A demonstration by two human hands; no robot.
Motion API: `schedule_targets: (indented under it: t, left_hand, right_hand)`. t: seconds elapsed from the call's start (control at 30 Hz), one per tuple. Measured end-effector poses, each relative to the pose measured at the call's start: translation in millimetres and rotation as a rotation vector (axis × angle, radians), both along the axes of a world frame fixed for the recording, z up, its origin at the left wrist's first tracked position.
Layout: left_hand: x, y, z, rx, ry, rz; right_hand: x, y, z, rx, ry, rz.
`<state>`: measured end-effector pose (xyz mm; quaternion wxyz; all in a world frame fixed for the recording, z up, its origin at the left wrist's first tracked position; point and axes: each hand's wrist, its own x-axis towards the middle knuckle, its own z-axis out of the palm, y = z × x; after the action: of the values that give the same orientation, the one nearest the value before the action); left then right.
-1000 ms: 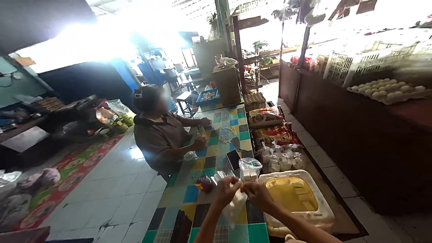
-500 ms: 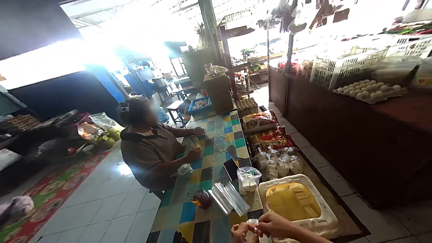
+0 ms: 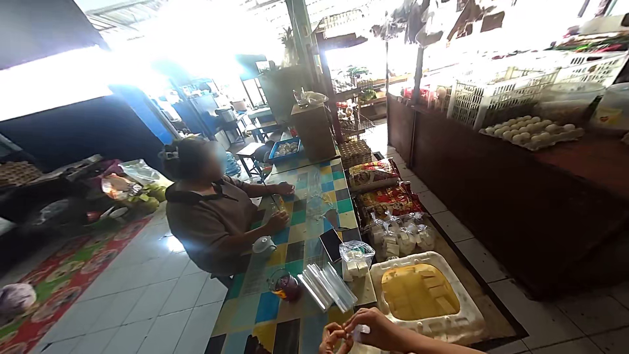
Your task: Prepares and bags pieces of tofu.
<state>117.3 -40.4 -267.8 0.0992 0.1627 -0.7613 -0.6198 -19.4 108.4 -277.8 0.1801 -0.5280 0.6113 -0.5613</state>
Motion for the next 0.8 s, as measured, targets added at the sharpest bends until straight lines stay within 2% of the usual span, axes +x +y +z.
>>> schedule_targets:
  t: [0.17,0.37,0.57,0.8]
  left_hand:
    - [2,4,2,-0.048,0.002,0.033]
    - [-5,17,6,-0.335,0.022,0.142]
    - [-3,20,-1,-0.293,0.054,0.199]
    - [-4,18,10,-0.252,-0.037,0.174]
  right_hand:
    - [-1,-3,10,0.076,0.010,0.012]
    - [6,-11,1,0.029,0.095,-0.052]
    - [-10,0,21,0.165,0.082,0.156]
    - [-6,-6,25,0.229,0.009,0.081]
